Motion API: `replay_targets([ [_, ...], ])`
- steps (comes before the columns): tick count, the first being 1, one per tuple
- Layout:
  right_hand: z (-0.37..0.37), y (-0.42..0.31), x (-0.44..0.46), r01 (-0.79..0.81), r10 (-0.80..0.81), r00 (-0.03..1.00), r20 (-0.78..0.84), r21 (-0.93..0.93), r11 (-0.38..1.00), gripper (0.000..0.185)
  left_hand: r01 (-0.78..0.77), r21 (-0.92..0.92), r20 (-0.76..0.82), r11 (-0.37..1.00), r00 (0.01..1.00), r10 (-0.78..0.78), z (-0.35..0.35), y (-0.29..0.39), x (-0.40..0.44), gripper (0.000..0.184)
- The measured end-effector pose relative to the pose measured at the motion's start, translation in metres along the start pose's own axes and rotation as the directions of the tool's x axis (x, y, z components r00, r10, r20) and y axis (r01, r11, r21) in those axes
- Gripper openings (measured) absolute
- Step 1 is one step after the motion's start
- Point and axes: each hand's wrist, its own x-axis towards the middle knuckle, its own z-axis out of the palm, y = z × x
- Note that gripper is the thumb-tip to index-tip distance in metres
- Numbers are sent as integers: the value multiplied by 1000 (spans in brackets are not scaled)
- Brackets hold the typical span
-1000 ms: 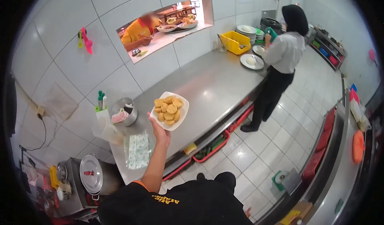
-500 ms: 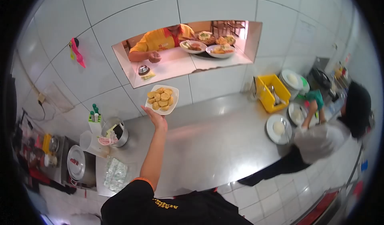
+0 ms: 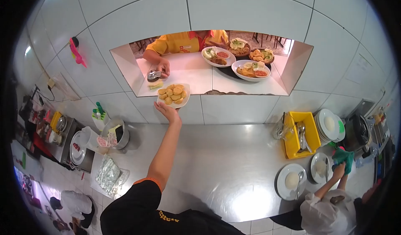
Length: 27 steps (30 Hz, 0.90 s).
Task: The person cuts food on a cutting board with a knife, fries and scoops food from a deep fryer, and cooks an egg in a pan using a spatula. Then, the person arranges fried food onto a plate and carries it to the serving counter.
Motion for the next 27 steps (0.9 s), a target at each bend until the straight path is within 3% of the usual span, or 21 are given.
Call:
replay_targets([
  [3, 20, -2, 22, -3, 4, 1000, 22, -50, 999, 52, 4, 97, -85, 995, 996, 4, 19, -5, -3, 66],
  [7, 31, -2, 39, 5, -1, 999, 42, -97, 995, 51, -54, 237, -74, 970, 995, 73, 24, -28, 8, 72],
  [9, 35, 1, 42, 17, -11, 999, 52, -117, 993, 51, -348, 131, -44, 928, 933, 356, 19, -65, 37, 82],
  [13, 38, -9, 38, 36, -29, 998, 57, -132, 991, 50, -337, 201, -72, 920, 931, 357, 31, -45, 9, 90],
  [15, 38, -15, 36, 52, -44, 997, 64, -143, 988, 50, -258, 348, 67, 901, 966, 250, 12, -42, -10, 95],
  [17, 45, -22, 30, 71, -59, 995, 85, -146, 987, 50, -379, 418, 200, 826, 925, 323, -25, -40, -38, 91],
  [21, 63, -46, 19, 121, -101, 987, 124, -171, 978, 49, -149, 201, 366, 968, 928, 67, -139, -1, -108, 77],
  [22, 70, -53, 15, 149, -125, 983, 138, -181, 972, 49, -155, 205, 321, 966, 943, 83, -166, 22, -118, 77],
  [24, 83, -69, 11, 206, -178, 973, 149, -195, 959, 49, -91, 487, 554, 869, 802, -226, -212, 70, -132, 68],
  [25, 92, -75, 4, 245, -216, 964, 155, -200, 949, 49, -85, 477, 513, 875, 835, -199, -213, 100, -139, 68],
  [27, 119, -101, -19, 350, -323, 933, 157, -201, 915, 48, -395, 511, 840, 763, 419, -345, -221, 178, -127, 60],
])
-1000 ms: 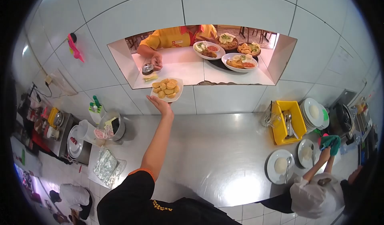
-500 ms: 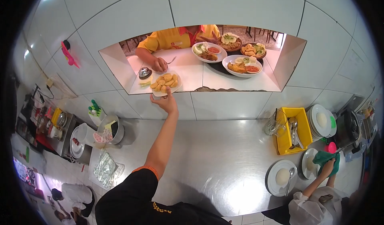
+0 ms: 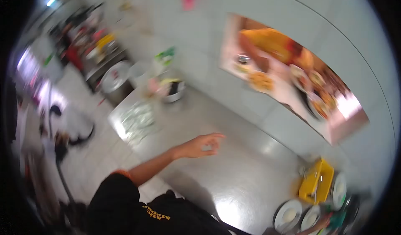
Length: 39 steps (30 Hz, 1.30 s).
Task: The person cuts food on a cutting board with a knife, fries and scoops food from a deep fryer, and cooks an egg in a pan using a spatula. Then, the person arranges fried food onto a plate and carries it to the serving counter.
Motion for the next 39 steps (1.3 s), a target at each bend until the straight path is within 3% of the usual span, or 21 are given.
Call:
replay_targets([
  [1, 12, -32, -1, 93, -93, 995, -28, -13, 996, 48, -12, 112, 98, 994, 995, 1, -19, 30, -8, 63],
  [3, 30, -109, -27, 296, -292, 951, -97, 22, 955, 48, -265, 305, 216, 915, 955, 205, -41, 62, -21, 64],
  [6, 56, -240, -114, 579, -561, 815, -144, 201, 790, 48, -483, 517, 490, 706, 844, 218, -42, 142, 7, 74],
  [7, 64, -274, -150, 636, -624, 769, -139, 268, 724, 48, -663, 509, 600, 549, 731, 326, -21, 147, 46, 74],
  [8, 70, -305, -190, 676, -681, 722, -124, 336, 655, 47, -745, 415, 764, 522, 597, 245, -6, 153, 104, 79],
  [14, 87, -378, -450, 631, -834, 546, 77, 617, 470, 47, -771, 439, 769, 461, 588, 250, 12, 195, 55, 80],
  [19, 107, -391, -694, 403, -883, 201, 424, 786, 469, 46, -670, 539, 632, 510, 722, 281, -68, 205, -67, 81],
  [23, 115, -358, -836, 281, -724, -113, 680, 721, 633, 46, -517, 645, 434, 563, 854, 287, -168, 192, -196, 82],
  [26, 130, -319, -899, 255, -462, -258, 849, 521, 815, 46, -196, 681, 99, 706, 979, 177, -280, 146, -371, 83],
  [27, 137, -308, -914, 255, -366, -278, 888, 436, 863, 46, 77, 696, -83, 714, 996, -27, -312, 131, -452, 84],
  [28, 144, -298, -928, 261, -272, -289, 918, 349, 900, 46, 195, 664, -182, 722, 979, -97, -341, 109, -532, 80],
  [30, 162, -282, -958, 277, -96, -303, 948, 184, 943, 46, 515, 724, -537, 458, 838, -94, -385, 3, -676, 80],
  [31, 171, -278, -974, 288, -20, -305, 952, 112, 951, 46, 724, 558, -641, 406, 687, -342, -393, -23, -760, 77],
  [32, 178, -280, -994, 303, 45, -306, 951, 52, 951, 46, 819, 448, -791, 359, 550, -269, -387, -102, -870, 69],
  [33, 187, -285, -1018, 314, 103, -310, 945, 0, 949, 46, 952, 184, -884, 244, 269, -383, -363, -107, -966, 60],
  [34, 196, -293, -1044, 317, 149, -316, 937, -44, 947, 46, 949, -141, -971, 282, -78, -225, -316, -124, -1057, 56],
  [35, 205, -306, -1075, 329, 186, -332, 925, -71, 942, 46, 890, -448, -893, 90, -440, -92, -249, -131, -1134, 51],
  [36, 212, -324, -1109, 329, 201, -361, 911, -77, 941, 46, 919, -377, -926, -113, -374, 43, -148, -167, -1235, 55],
  [37, 218, -342, -1146, 329, 207, -396, 895, -72, 942, 46, 660, -673, -473, -333, -731, -492, -95, -101, -1242, 60],
  [38, 226, -363, -1183, 319, 184, -445, 876, -37, 947, 46, 550, -832, -521, 75, -729, -444, -21, -64, -1252, 63],
  [39, 240, -388, -1227, 293, 137, -509, 850, 21, 956, 46, 391, -912, -291, -123, -829, -478, -17, 27, -1181, 62],
])
